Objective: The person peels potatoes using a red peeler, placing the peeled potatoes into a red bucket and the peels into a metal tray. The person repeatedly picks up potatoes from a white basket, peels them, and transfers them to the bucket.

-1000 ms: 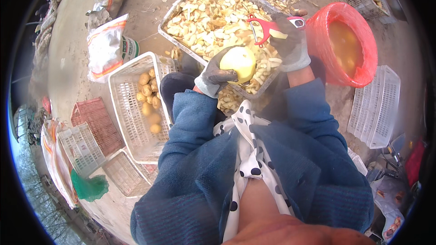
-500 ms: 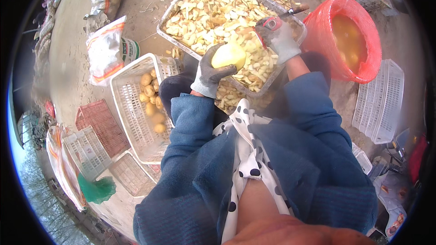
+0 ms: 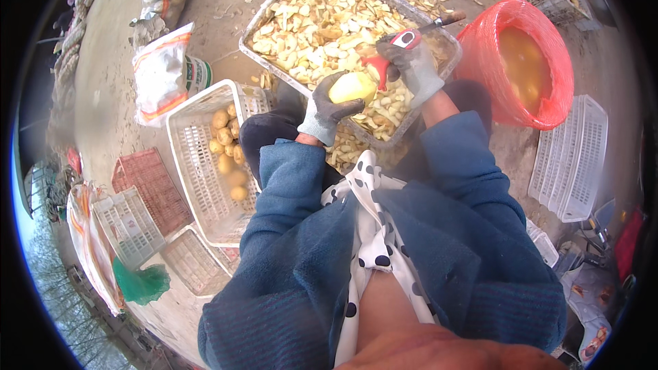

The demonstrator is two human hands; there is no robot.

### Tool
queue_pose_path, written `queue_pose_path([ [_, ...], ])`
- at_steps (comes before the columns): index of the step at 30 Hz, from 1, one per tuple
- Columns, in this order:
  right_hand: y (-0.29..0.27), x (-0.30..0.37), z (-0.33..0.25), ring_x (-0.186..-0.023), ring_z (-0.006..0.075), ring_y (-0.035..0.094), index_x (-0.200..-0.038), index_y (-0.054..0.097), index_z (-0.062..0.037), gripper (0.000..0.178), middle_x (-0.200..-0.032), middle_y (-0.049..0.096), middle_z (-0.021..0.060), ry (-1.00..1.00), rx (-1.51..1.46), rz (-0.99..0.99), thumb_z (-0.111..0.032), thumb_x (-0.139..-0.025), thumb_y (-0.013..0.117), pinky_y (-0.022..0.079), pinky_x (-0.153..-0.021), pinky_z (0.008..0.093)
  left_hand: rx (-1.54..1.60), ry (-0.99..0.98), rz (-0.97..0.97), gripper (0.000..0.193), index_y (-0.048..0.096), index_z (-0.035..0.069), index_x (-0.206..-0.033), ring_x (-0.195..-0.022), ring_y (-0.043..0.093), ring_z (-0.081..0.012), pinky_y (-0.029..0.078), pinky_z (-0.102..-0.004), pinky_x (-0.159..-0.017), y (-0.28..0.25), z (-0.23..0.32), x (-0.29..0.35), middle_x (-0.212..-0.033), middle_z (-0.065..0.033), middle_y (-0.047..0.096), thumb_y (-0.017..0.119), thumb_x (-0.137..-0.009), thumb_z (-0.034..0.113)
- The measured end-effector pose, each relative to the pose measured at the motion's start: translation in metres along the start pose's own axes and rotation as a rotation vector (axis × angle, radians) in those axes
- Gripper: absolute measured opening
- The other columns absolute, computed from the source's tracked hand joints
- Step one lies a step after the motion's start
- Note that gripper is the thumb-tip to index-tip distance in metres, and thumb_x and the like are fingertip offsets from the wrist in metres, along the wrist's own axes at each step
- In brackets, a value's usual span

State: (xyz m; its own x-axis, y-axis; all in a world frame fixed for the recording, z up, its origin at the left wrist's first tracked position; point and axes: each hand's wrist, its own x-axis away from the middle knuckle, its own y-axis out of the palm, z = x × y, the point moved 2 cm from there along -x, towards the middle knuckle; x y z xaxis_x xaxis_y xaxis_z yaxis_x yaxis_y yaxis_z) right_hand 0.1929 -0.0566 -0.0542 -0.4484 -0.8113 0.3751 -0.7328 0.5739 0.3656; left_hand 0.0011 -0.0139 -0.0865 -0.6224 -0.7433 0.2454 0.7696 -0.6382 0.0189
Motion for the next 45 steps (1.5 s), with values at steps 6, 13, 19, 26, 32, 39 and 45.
queue_pose_path([
  [6,-0.016,0.01,-0.017,-0.046,0.0097,0.05,-0.083,0.056,-0.0004,0.013,-0.067,0.056,0.0033,-0.141,0.191,0.005,-0.011,-0.077,0.059,0.039,-0.038,0.0228,0.278,0.084,-0.001,0.067,0.044,-0.003,-0.117,-0.09,0.058,-0.0208,0.049,-0.0305,-0.08,-0.026,0.018,-0.001,-0.102,-0.0128,0.058,0.075,-0.058,0.008],
  [13,0.032,0.024,-0.028,-0.053,0.0114,0.053,-0.088,0.049,-0.0072,0.011,-0.075,0.053,0.0037,0.026,-0.781,0.018,-0.017,-0.084,0.052,0.046,-0.042,0.0218,-0.426,0.575,0.127,0.073,0.041,-0.002,-0.12,-0.099,0.052,-0.0221,0.044,-0.0311,-0.085,0.011,0.059,0.014,-0.112,-0.0131,0.051,0.077,-0.058,0.015],
  [19,0.031,0.031,-0.032,-0.053,0.0098,0.049,-0.083,0.047,-0.0097,0.006,-0.075,0.05,0.0028,-0.112,-0.69,-0.061,-0.015,-0.085,0.048,0.04,-0.042,0.0163,0.607,-0.032,-0.09,0.064,0.036,0.0,-0.125,-0.087,0.058,-0.0206,0.053,-0.0268,-0.06,0.036,0.047,0.018,-0.106,-0.0131,0.053,0.067,-0.069,0.005],
  [26,0.005,0.04,-0.041,-0.047,0.0095,0.046,-0.078,0.047,-0.0089,0.01,-0.062,0.048,0.002,-0.12,-0.425,-0.163,-0.017,-0.081,0.052,0.032,-0.038,0.0213,-0.483,0.448,0.17,0.064,0.047,0.001,-0.113,-0.095,0.053,-0.026,0.046,-0.0355,-0.08,0.027,0.028,0.008,-0.103,-0.0146,0.053,0.076,-0.057,0.016],
  [32,-0.033,0.013,-0.022,-0.047,0.0157,0.052,-0.072,0.052,-0.0024,0.01,-0.058,0.053,0.0061,-0.144,0.123,0.399,-0.01,-0.074,0.058,0.039,-0.039,0.0275,-0.12,0.191,0.026,0.06,0.045,-0.001,-0.111,-0.086,0.059,-0.0221,0.051,-0.031,-0.073,0.031,0.06,-0.002,-0.1,-0.0159,0.057,0.074,-0.06,0.009],
  [39,-0.017,-0.002,0.004,-0.064,0.0192,0.058,-0.089,0.056,-0.0035,0.02,-0.075,0.06,0.0089,-0.158,0.739,0.133,-0.021,-0.08,0.055,0.046,-0.058,0.03,-0.162,0.227,-0.499,0.052,0.04,0.003,-0.122,-0.095,0.055,-0.0167,0.047,-0.0266,-0.076,0.185,0.103,-0.073,-0.107,-0.01,0.055,0.062,-0.075,0.005],
  [45,-0.016,-0.003,0.013,-0.063,0.0187,0.058,-0.094,0.053,-0.0046,0.018,-0.078,0.06,0.0086,-0.113,0.633,-0.044,-0.017,-0.081,0.055,0.047,-0.056,0.0292,0.033,0.141,-0.373,0.059,0.041,0.007,-0.121,-0.095,0.053,-0.022,0.045,-0.0317,-0.078,0.238,0.111,-0.066,-0.107,-0.0159,0.052,0.066,-0.07,0.021],
])
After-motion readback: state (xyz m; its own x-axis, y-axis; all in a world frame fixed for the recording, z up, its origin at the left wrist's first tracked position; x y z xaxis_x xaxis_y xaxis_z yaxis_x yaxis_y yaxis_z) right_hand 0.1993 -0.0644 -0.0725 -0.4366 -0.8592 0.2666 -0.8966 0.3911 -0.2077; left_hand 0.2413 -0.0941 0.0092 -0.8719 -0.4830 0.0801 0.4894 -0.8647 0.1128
